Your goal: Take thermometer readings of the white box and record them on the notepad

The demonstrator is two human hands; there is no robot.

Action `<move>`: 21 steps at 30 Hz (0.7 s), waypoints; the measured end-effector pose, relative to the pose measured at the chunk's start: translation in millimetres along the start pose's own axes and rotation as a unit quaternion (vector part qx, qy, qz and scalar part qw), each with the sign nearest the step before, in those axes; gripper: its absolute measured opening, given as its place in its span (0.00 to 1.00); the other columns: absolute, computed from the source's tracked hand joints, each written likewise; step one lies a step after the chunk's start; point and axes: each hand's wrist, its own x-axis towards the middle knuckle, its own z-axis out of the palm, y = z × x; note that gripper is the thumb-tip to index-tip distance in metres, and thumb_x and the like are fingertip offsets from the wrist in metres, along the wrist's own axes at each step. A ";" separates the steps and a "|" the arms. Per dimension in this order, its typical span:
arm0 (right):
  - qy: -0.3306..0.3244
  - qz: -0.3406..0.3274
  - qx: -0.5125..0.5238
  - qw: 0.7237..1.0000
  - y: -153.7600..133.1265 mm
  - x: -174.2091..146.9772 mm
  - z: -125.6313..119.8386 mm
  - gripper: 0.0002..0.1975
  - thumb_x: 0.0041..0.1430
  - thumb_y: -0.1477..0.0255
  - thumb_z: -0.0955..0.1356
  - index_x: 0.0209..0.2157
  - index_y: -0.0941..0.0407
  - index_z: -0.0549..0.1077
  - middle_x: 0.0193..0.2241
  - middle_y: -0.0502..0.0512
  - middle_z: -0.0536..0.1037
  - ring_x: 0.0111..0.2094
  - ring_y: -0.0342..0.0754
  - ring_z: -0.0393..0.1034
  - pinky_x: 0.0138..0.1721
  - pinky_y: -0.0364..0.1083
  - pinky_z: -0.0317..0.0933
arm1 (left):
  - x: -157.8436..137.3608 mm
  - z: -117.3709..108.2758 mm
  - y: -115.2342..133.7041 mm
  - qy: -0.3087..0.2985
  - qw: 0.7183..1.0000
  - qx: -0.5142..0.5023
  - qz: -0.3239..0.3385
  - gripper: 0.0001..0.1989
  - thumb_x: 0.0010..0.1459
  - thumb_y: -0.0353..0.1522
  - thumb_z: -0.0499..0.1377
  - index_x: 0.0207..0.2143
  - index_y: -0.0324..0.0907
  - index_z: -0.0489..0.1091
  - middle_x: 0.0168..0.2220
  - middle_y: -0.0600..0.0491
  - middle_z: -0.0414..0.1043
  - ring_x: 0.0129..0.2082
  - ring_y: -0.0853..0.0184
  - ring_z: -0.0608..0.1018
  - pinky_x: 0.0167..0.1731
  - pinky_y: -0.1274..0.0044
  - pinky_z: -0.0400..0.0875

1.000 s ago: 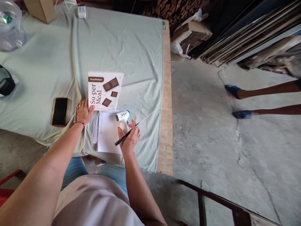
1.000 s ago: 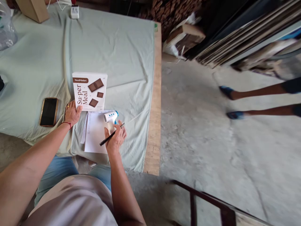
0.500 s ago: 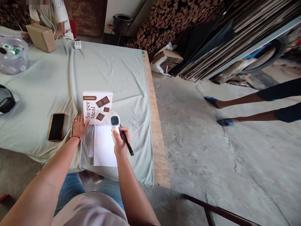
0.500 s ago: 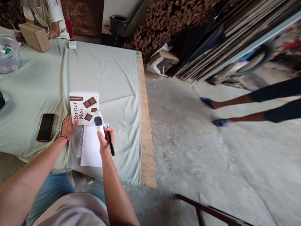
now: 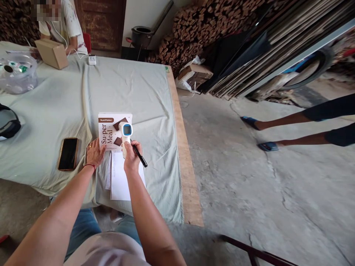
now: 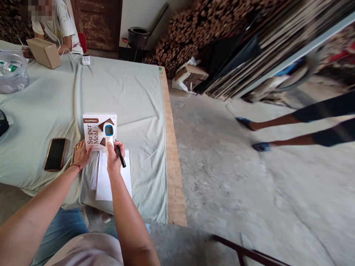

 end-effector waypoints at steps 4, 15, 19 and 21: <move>0.003 -0.009 0.001 1.000 0.7 0.4 2.1 0.22 0.46 0.56 0.72 0.31 0.52 0.58 0.27 0.47 0.73 0.29 0.44 0.68 0.31 0.44 0.60 | -0.2 0.1 -0.4 -0.002 1.000 -0.008 0.000 0.32 0.69 0.48 0.37 0.61 0.37 0.60 0.56 0.40 0.70 0.57 0.52 0.70 0.56 0.63 0.64; 0.013 -0.002 -0.010 1.000 1.2 -3.2 5.1 0.21 0.45 0.56 0.72 0.31 0.52 0.60 0.25 0.44 0.70 0.26 0.42 0.64 0.31 0.44 0.59 | -0.8 -1.3 -1.6 -0.002 1.000 -0.009 0.003 0.31 0.69 0.48 0.38 0.61 0.38 0.61 0.55 0.40 0.70 0.56 0.52 0.71 0.54 0.63 0.65; 0.013 0.010 -0.001 1.000 1.5 -3.5 5.9 0.22 0.44 0.56 0.72 0.32 0.52 0.60 0.26 0.45 0.71 0.26 0.41 0.64 0.30 0.43 0.58 | -0.6 -1.8 -1.5 -0.008 1.000 -0.012 0.006 0.31 0.68 0.48 0.38 0.61 0.38 0.61 0.56 0.40 0.70 0.56 0.52 0.70 0.54 0.63 0.65; 0.012 0.010 -0.007 1.000 2.4 -3.4 5.7 0.22 0.45 0.54 0.72 0.32 0.52 0.60 0.25 0.44 0.69 0.25 0.41 0.63 0.29 0.43 0.57 | -0.6 -2.1 -1.2 -0.009 1.000 -0.012 0.007 0.31 0.68 0.48 0.38 0.61 0.37 0.61 0.57 0.40 0.69 0.57 0.52 0.70 0.55 0.63 0.65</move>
